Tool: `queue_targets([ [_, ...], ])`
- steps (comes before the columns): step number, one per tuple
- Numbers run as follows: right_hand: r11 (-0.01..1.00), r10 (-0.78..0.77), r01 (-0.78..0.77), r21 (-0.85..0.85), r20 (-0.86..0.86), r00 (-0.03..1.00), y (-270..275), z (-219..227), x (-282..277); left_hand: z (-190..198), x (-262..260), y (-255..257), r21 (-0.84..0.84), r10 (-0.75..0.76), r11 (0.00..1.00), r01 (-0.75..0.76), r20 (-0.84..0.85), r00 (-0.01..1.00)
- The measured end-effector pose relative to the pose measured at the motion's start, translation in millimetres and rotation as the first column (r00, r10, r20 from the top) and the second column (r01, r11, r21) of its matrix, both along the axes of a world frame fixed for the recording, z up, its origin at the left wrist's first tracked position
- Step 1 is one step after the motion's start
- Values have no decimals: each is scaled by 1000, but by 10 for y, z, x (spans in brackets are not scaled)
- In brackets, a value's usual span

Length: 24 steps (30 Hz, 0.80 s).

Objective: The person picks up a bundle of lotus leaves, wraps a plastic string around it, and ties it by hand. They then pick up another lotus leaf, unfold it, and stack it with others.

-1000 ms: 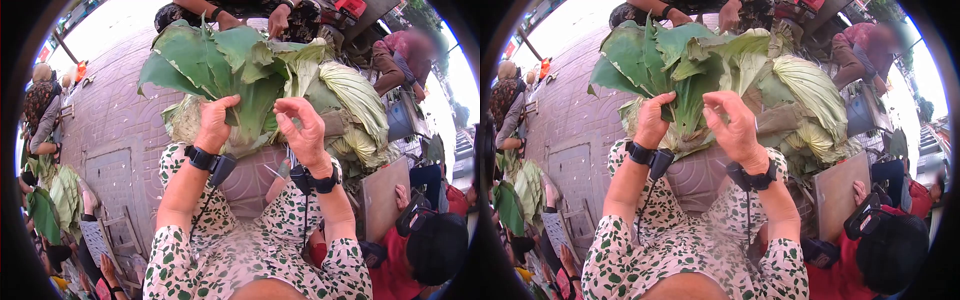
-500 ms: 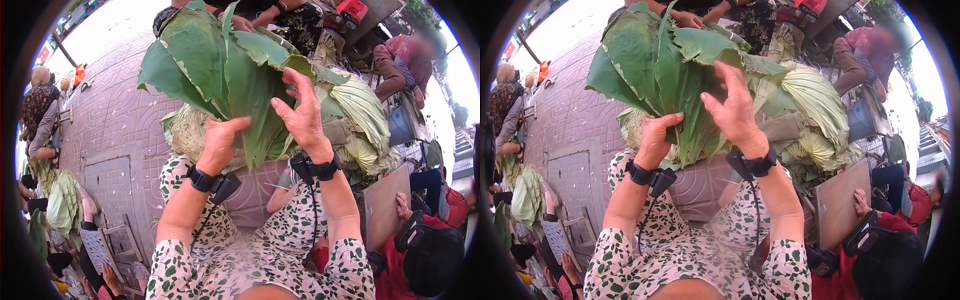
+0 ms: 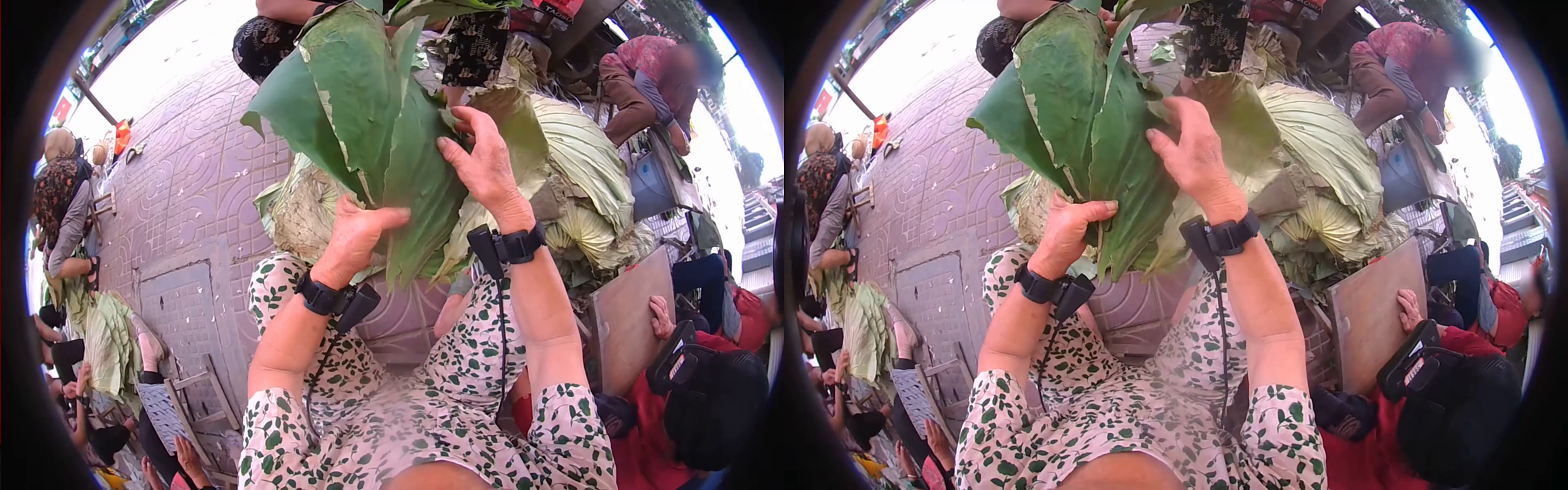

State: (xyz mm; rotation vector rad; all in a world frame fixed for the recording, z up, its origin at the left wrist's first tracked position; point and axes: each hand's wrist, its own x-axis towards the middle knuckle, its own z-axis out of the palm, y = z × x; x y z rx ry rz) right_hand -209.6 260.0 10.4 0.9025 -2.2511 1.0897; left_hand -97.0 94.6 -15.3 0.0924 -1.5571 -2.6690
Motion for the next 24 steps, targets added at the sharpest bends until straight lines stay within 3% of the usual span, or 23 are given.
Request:
queue_targets([
  [3, 999, 12, -2, -43, 232, 973, 28, -160, -78, -10, 13, -1, -33, -41, 999, 41, 9, 999],
  [4, 999, 11, -1, -43, 230, 973, 44, -191, -99, -18, 20, 4, -28, -53, 998, 54, 25, 998],
  [6, 983, -114, 92, 158, 135, 984, 61, -244, -150, -27, 11, 7, -26, -64, 997, 66, 78, 995],
  [8, 979, -148, 141, 144, 35, 988, 125, -259, -214, -55, -27, -2, -23, -72, 997, 76, 135, 988],
  [10, 944, -273, 283, -171, 83, 958, 172, 30, -168, -119, -110, -39, 23, 7, 1000, -13, 232, 973],
  [12, 851, -207, 212, -480, 65, 976, 252, 174, -144, -178, -154, -88, 25, 40, 999, -49, 260, 965],
  [13, 830, -90, 105, -548, 55, 994, 224, 227, -56, -188, -164, -89, 39, 58, 997, -71, 276, 960],
  [14, 831, -79, 97, -547, 56, 995, 179, 181, -16, -194, -178, -86, 51, 73, 994, -92, 289, 954],
  [16, 974, 24, -25, -227, -7, 1000, 49, 73, 76, -209, -195, -73, 57, 89, 992, -110, 285, 954],
  [19, 962, 258, -255, 98, -16, 966, -127, -2, 304, -178, -192, -61, 95, 102, 987, -132, 273, 957],
  [24, 924, 355, -359, 135, 55, 933, -227, -78, 481, -165, -232, -147, 166, 138, 969, -182, 247, 959],
])
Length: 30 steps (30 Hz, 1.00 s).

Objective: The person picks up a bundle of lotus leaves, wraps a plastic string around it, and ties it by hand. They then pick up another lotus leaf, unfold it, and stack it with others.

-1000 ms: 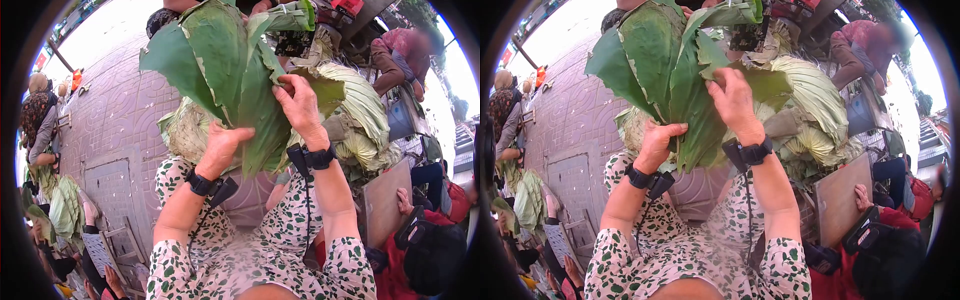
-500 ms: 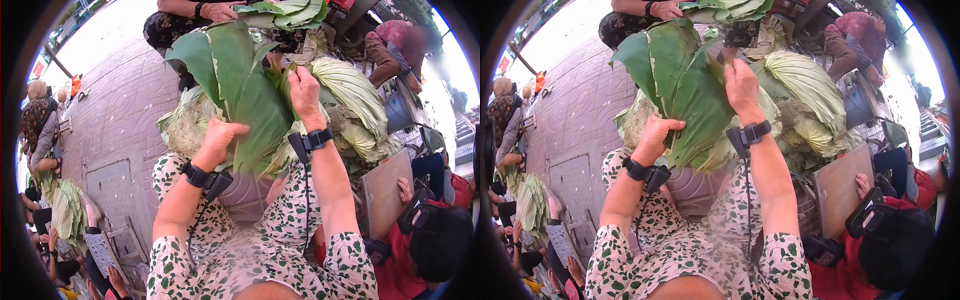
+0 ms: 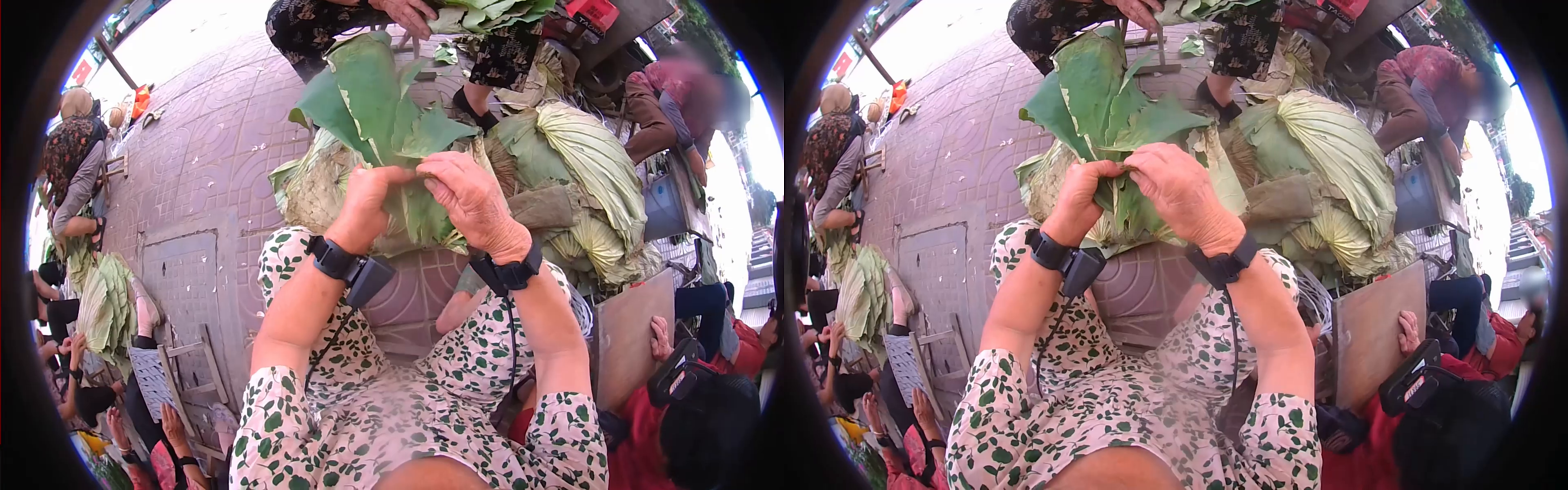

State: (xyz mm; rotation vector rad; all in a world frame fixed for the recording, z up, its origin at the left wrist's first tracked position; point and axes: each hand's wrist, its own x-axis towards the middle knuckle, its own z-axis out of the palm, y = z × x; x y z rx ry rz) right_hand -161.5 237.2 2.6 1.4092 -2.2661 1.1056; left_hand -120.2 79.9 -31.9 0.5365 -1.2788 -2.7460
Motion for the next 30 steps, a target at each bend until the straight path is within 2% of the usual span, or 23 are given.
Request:
queue_targets([
  [2, 999, 27, -26, 24, -26, 999, -11, -24, 45, -93, -47, -78, 163, -30, 986, 27, 13, 999],
  [4, 998, 29, -36, 55, 109, 994, -17, -66, 78, -196, -95, -170, 173, -12, 985, 16, -27, 1000],
  [6, 997, 60, -68, 46, 154, 986, -15, -91, 80, -241, -121, -199, 273, 42, 961, -48, 27, 999],
  [8, 995, 88, -97, 35, 199, 976, -2, -85, 63, -225, -106, -197, 277, 31, 960, -37, 27, 999],
  [10, 980, 182, -198, 11, 353, 918, 29, -35, 25, -242, -112, -209, 313, 61, 947, -69, 34, 998],
  [14, 965, 228, -259, 42, 354, 907, 48, 0, 14, -249, -127, -225, 311, 79, 946, -89, 44, 996],
  [16, 965, 231, -253, 73, 228, 946, 28, -26, 38, -228, -122, -209, 329, 105, 937, -119, 61, 993],
  [17, 964, 233, -255, 74, 229, 945, 16, -41, 41, -232, -123, -206, 330, 107, 936, -121, 62, 992],
  [19, 980, 177, -197, 17, 375, 910, -10, -64, 50, -246, -133, -205, 318, 97, 941, -118, 80, 992],
  [23, 987, 158, -126, -100, 462, 873, -24, -63, 36, -269, -145, -220, 300, 73, 950, -84, 45, 996],
  [25, 985, 76, 45, -169, 644, 761, -4, -61, -6, -230, -148, -196, 311, 75, 946, -89, 57, 996],
  [26, 984, 74, 48, -169, 645, 760, 9, -59, -52, -211, -141, -180, 311, 72, 947, -87, 59, 996],
  [28, 921, 49, 199, -334, 607, 793, 53, -52, -198, -156, -117, -144, 294, 80, 951, -94, 59, 995],
  [29, 921, 46, 203, -334, 607, 793, 93, -68, -286, -168, -121, -139, 294, 76, 952, -90, 59, 995],
  [30, 870, 61, 288, -401, 667, 742, 146, -99, -385, -188, -127, -137, 296, 65, 952, -77, 49, 997],
])
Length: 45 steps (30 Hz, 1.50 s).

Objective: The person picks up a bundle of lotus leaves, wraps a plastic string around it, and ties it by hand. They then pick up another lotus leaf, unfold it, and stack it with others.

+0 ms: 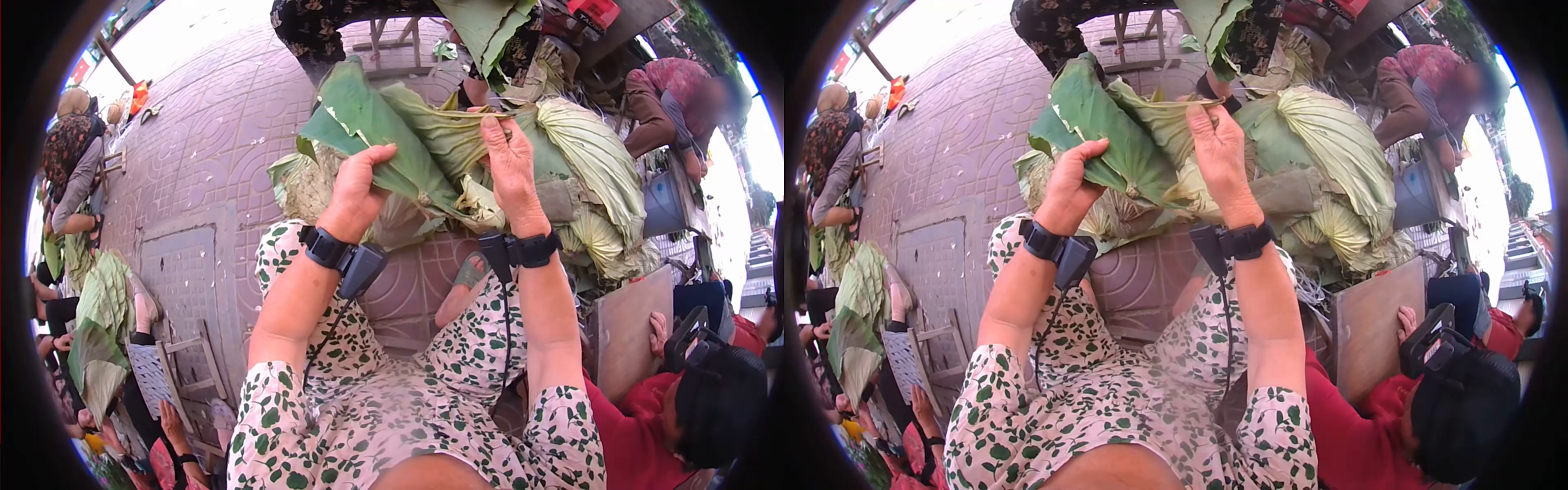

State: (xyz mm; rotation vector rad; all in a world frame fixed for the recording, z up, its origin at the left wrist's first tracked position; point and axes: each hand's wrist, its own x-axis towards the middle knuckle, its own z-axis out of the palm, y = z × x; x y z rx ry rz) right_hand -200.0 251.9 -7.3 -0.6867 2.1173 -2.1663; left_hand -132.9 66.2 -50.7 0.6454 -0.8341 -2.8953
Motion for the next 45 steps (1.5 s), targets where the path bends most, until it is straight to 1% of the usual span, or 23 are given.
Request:
queue_targets([
  [1, 993, -56, 65, -96, 87, 995, 48, 6, -69, 3, -4, 4, 0, -11, 1000, 11, -11, 1000],
  [2, 993, -61, 69, -97, 84, 995, 104, 12, -124, 11, -1, 6, -1, -15, 1000, 15, -13, 1000],
  [4, 970, -131, 138, -200, 47, 990, 201, 44, -197, 51, 24, 14, 3, -19, 1000, 19, 1, 1000],
  [5, 963, -237, 240, -125, 37, 971, 252, 58, -231, 48, 25, 14, 4, -20, 1000, 20, 0, 1000],
  [6, 963, -237, 240, -124, 36, 971, 275, 68, -234, 45, 27, 12, -7, -27, 1000, 27, -3, 1000],
  [8, 958, -226, 209, -194, -74, 971, 298, 71, -233, 35, 40, 5, -14, -31, 999, 30, -6, 1000],
  [10, 952, -272, 247, -180, -126, 954, 199, 135, -116, 38, 61, 7, -138, -107, 985, 104, -20, 994],
  [12, 982, -179, 189, -2, -343, 922, 140, 131, -42, 92, 84, 41, -129, -116, 985, 111, -32, 993],
  [14, 986, -131, 158, 58, -329, 935, 32, 165, 147, 143, 95, 59, -122, -126, 985, 120, -45, 991],
  [16, 973, 99, -57, 223, -183, 978, -54, 269, 380, 163, 100, 59, -60, -106, 993, 103, -52, 993],
  [17, 973, 99, -58, 222, -181, 978, -89, 244, 416, 174, 101, 50, -60, -106, 993, 103, -50, 993],
  [19, 953, 210, -123, 278, -308, 928, -130, 177, 449, 184, 99, 18, -10, -75, 997, 75, -72, 995],
  [22, 935, 288, -189, 299, -332, 898, -137, 130, 451, 115, 83, -36, 5, -77, 997, 78, -102, 992],
  [23, 921, 303, -206, 330, -277, 912, -131, 139, 461, 78, 70, -55, 45, -96, 994, 102, -122, 988],
  [27, 900, 304, -167, 404, -305, 902, -132, 132, 449, 64, 79, -25, 44, -99, 994, 104, -107, 989],
  [29, 909, 268, -93, 406, -399, 877, -149, 91, 435, 102, 95, 10, 13, -94, 995, 96, -119, 988],
  [32, 894, 226, -64, 444, -322, 919, -148, 82, 440, 80, 94, 46, -30, -72, 997, 69, -148, 986],
  [36, 897, 199, -26, 441, -351, 915, -130, 13, 392, 95, 109, 76, -117, -102, 990, 85, -143, 984],
  [39, 947, 68, 8, 320, -224, 972, -125, -20, 323, 128, 125, 90, -143, -106, 986, 87, -135, 985],
  [41, 963, -37, 74, 260, -145, 989, -58, 15, 195, 151, 111, 78, -82, -67, 995, 60, -79, 995],
  [42, 984, -69, 78, 160, -64, 996, -13, 28, 122, 152, 104, 59, -82, -70, 995, 63, -80, 994],
  [44, 981, -144, 161, 111, -147, 979, 110, 34, -27, 144, 102, -8, -85, -39, 996, 33, -81, 996],
  [45, 981, -142, 160, 112, -149, 979, 168, 36, -93, 172, 111, -37, -84, -38, 996, 31, -83, 996],
])
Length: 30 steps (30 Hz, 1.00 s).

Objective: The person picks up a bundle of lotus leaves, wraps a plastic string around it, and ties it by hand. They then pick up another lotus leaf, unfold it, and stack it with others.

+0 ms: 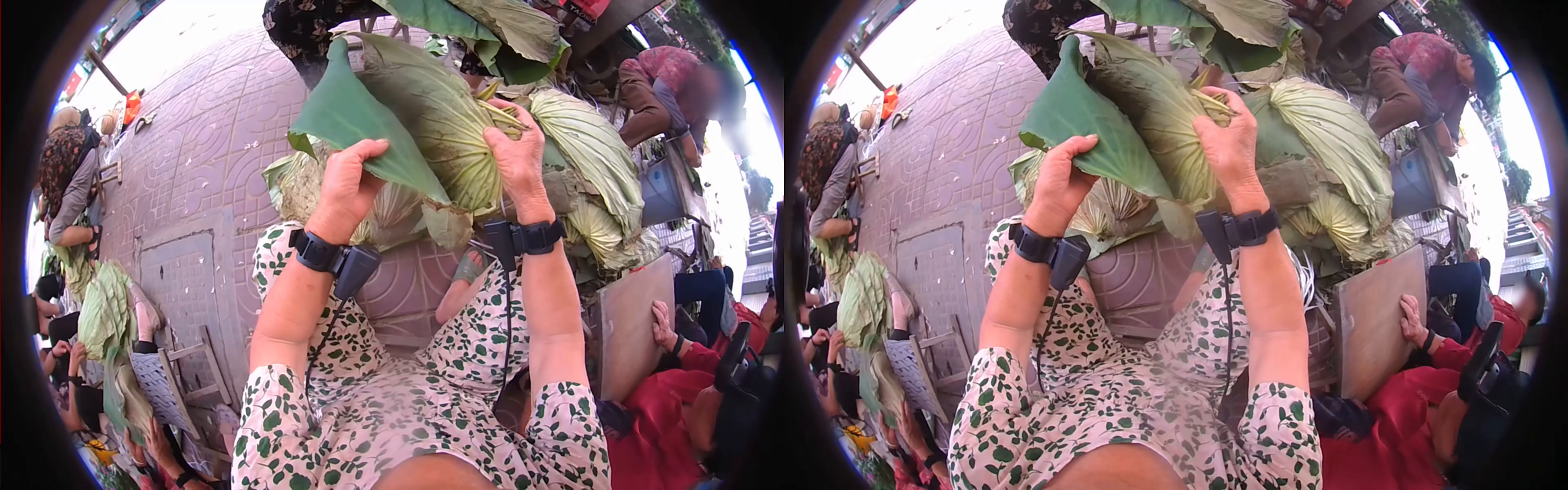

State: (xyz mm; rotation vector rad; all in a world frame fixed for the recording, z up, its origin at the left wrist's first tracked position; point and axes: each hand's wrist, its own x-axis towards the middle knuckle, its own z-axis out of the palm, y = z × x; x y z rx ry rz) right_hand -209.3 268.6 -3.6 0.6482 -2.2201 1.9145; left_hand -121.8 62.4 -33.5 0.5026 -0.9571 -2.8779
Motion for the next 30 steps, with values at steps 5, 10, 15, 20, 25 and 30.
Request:
queue_targets([
  [5, 985, -145, 130, -114, -143, 979, 78, 60, -121, 169, 124, -209, -167, 60, 983, -71, -68, 996],
  [10, 963, -265, 235, -136, -283, 922, -50, 125, -206, 312, 312, -464, -270, 251, 920, -283, -147, 957],
  [15, 893, -214, 174, -416, -50, 976, -94, 42, -376, 263, 464, -853, -316, 440, 831, -458, -130, 889],
  [20, 701, -215, 218, -679, 90, 972, 42, -12, -548, 63, 596, -1240, -274, 527, 810, -519, -48, 848],
  [25, 521, -355, 501, -691, 359, 863, 333, -29, -741, -47, 699, -1447, -207, 614, 768, -606, -29, 789],
  [30, 644, -329, 452, -617, 310, 892, 259, -170, -684, -49, 858, -1527, -147, 652, 735, -662, -116, 749],
])
